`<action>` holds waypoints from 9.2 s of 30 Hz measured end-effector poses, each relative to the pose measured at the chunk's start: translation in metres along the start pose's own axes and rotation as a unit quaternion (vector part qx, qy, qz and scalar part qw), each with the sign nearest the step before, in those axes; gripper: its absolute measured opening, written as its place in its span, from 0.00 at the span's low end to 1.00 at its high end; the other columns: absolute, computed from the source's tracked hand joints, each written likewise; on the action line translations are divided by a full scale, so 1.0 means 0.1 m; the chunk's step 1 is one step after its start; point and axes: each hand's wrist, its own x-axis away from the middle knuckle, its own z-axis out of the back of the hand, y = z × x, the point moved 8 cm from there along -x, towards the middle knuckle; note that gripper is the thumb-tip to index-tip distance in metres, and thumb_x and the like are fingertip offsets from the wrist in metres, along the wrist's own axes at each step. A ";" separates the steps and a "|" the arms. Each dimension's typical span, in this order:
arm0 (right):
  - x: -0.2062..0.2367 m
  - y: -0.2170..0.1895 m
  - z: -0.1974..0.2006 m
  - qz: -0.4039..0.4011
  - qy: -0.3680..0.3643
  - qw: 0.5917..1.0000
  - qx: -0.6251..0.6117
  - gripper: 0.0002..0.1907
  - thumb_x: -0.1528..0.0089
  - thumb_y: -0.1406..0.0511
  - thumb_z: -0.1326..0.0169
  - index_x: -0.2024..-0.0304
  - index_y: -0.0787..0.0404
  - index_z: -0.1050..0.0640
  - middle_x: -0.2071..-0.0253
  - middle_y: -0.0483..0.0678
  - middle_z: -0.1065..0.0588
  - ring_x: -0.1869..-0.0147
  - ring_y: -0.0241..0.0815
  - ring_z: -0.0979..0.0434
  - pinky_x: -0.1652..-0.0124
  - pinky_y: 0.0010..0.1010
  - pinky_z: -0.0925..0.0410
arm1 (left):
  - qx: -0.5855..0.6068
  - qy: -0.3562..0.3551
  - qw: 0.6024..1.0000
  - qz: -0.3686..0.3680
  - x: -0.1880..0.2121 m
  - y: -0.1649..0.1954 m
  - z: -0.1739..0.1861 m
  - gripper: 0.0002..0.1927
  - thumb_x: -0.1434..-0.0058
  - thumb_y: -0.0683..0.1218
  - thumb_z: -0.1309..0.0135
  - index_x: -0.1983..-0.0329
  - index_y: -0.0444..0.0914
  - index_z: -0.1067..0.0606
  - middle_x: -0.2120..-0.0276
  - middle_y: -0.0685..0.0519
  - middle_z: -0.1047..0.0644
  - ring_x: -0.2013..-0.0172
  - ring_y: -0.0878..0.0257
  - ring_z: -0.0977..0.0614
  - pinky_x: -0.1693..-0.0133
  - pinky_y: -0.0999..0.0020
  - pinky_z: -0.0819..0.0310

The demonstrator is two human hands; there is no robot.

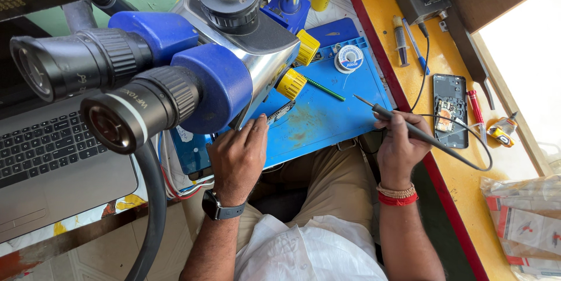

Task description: The person solders a small phone circuit board held under a stereo microscope, using a soldering iron in one hand and a green pick in the other to position and work on the board. They briefly reach to a power supply on the bench, then continue soldering and repositioning the board on the blue mat.

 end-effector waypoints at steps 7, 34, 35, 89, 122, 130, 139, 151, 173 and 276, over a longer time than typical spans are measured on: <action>0.14 0.08 0.00 -0.122 0.025 0.974 -0.190 0.07 0.28 0.69 0.48 0.61 0.66 0.28 0.66 0.56 0.21 0.67 0.42 0.20 0.51 0.43 0.21 | 0.011 0.022 1.000 -0.011 -0.04 0.05 0.10 0.10 0.35 0.38 0.40 0.52 0.32 0.20 0.63 0.46 0.16 0.66 0.58 0.14 0.68 0.68 0.21; 0.49 -0.48 -0.54 0.266 -0.174 0.890 0.326 0.09 0.42 0.78 0.36 0.63 0.68 0.24 0.61 0.58 0.20 0.51 0.53 0.15 0.41 0.45 0.22 | 0.021 0.012 1.000 -0.008 0.01 0.02 0.03 0.10 0.34 0.38 0.40 0.51 0.31 0.20 0.62 0.45 0.16 0.66 0.57 0.14 0.67 0.67 0.20; 0.50 -0.47 -0.53 0.270 -0.173 0.888 0.331 0.09 0.42 0.78 0.36 0.64 0.68 0.25 0.61 0.58 0.20 0.51 0.54 0.15 0.41 0.45 0.22 | 0.018 0.013 1.000 -0.009 0.01 0.03 0.03 0.10 0.34 0.38 0.40 0.51 0.31 0.20 0.62 0.45 0.16 0.65 0.57 0.14 0.67 0.67 0.20; 0.11 0.15 -0.09 0.087 -0.133 0.978 0.134 0.04 0.31 0.75 0.43 0.55 0.71 0.25 0.57 0.54 0.24 0.64 0.39 0.19 0.64 0.23 0.24 | -0.007 0.005 1.000 -0.005 -0.06 0.04 0.01 0.08 0.33 0.39 0.38 0.51 0.33 0.19 0.61 0.48 0.16 0.65 0.57 0.14 0.67 0.64 0.23; 0.12 0.16 -0.08 0.090 -0.128 0.979 0.127 0.05 0.31 0.74 0.43 0.55 0.71 0.25 0.58 0.53 0.24 0.65 0.37 0.20 0.64 0.23 0.24 | 0.003 0.002 1.000 -0.011 -0.01 0.02 -0.03 0.09 0.33 0.39 0.38 0.50 0.33 0.20 0.60 0.46 0.15 0.60 0.56 0.13 0.61 0.62 0.20; 0.06 0.20 -0.05 0.047 -0.081 0.987 0.133 0.04 0.27 0.72 0.45 0.55 0.71 0.26 0.65 0.52 0.23 0.68 0.36 0.20 0.66 0.23 0.25 | -0.001 0.002 1.000 -0.010 0.00 0.01 -0.04 0.09 0.33 0.40 0.38 0.50 0.34 0.20 0.60 0.46 0.15 0.60 0.57 0.13 0.62 0.63 0.20; -0.10 0.07 -0.20 -0.008 0.002 0.970 0.244 0.09 0.28 0.71 0.42 0.61 0.69 0.26 0.71 0.50 0.23 0.72 0.33 0.22 0.73 0.21 0.29 | -0.003 0.001 1.000 -0.014 0.02 0.01 -0.05 0.10 0.33 0.40 0.39 0.50 0.33 0.20 0.59 0.46 0.16 0.60 0.57 0.13 0.62 0.63 0.20; -0.03 0.08 -0.13 0.012 -0.008 0.991 0.134 0.06 0.27 0.71 0.44 0.57 0.69 0.27 0.67 0.51 0.24 0.70 0.36 0.22 0.68 0.23 0.28 | -0.009 -0.009 1.000 -0.008 0.00 0.01 -0.02 0.09 0.33 0.39 0.38 0.51 0.33 0.19 0.60 0.46 0.15 0.67 0.57 0.15 0.68 0.63 0.24; 0.41 -0.42 -0.47 0.293 -0.231 0.877 0.304 0.09 0.41 0.75 0.35 0.66 0.67 0.25 0.65 0.56 0.22 0.56 0.51 0.16 0.50 0.43 0.21 | -0.014 0.008 1.000 -0.015 -0.01 0.02 -0.02 0.08 0.32 0.40 0.38 0.51 0.33 0.19 0.60 0.48 0.16 0.67 0.58 0.15 0.69 0.65 0.25; 0.07 -0.14 -0.21 0.166 -0.178 0.930 0.276 0.10 0.35 0.65 0.35 0.61 0.67 0.21 0.64 0.51 0.21 0.64 0.40 0.22 0.60 0.27 0.32 | -0.011 0.005 1.000 -0.016 0.00 0.02 -0.04 0.08 0.31 0.41 0.40 0.50 0.34 0.20 0.60 0.48 0.16 0.70 0.61 0.16 0.70 0.68 0.26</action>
